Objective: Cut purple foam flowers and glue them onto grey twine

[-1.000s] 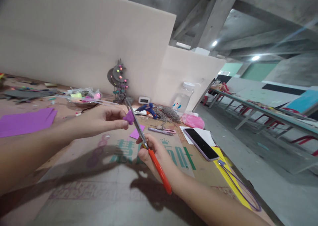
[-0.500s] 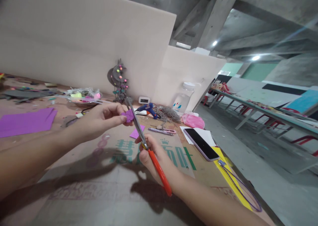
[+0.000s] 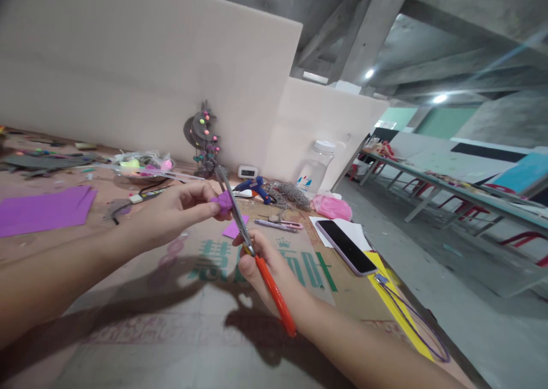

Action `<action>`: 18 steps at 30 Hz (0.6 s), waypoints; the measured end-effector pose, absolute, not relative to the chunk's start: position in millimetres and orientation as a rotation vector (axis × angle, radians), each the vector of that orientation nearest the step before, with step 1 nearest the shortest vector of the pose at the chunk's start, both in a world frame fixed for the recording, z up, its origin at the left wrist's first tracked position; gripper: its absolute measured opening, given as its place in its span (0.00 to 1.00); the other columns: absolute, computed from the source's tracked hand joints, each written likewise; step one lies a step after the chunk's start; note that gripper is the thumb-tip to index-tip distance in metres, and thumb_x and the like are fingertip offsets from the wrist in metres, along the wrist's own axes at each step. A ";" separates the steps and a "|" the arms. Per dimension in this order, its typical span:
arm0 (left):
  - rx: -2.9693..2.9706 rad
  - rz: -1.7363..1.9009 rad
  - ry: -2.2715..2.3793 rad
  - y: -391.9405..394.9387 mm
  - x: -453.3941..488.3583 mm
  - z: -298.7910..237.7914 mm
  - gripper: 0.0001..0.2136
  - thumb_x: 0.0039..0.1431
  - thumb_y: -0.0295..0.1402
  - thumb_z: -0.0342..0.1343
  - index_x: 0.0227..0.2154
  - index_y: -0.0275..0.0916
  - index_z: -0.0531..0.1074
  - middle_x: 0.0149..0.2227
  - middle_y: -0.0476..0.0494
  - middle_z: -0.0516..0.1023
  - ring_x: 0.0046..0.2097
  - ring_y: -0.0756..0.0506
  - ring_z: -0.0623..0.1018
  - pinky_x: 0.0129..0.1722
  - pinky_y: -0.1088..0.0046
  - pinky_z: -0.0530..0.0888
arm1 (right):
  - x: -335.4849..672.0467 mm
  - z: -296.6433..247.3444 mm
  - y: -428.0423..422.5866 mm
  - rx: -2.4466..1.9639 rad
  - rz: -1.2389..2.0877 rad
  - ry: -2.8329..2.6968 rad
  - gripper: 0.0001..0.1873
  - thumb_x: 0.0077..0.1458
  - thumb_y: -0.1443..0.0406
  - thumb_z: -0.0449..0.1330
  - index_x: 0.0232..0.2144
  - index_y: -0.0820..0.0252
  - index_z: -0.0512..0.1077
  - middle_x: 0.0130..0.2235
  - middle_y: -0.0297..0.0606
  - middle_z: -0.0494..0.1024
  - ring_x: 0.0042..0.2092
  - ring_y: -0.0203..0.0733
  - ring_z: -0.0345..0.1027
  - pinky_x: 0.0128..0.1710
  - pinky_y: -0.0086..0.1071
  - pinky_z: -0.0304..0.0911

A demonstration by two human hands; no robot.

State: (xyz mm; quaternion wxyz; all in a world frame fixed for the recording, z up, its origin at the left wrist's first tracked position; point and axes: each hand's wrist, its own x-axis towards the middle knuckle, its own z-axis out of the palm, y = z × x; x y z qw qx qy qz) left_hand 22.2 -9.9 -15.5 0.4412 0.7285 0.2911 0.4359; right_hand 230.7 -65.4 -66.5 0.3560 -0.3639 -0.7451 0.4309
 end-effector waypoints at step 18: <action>1.835 1.055 0.697 -4.9 17.2 -14.4 0.08 0.56 0.34 0.55 0.25 0.36 0.67 0.33 0.46 0.73 0.39 0.47 0.74 0.43 0.68 0.69 | 228.7 -66.2 -64.6 -0.953 1.152 -1.861 0.27 0.56 0.43 0.50 0.43 0.58 0.61 0.31 0.32 0.57 0.27 0.32 0.48 0.23 0.26 0.49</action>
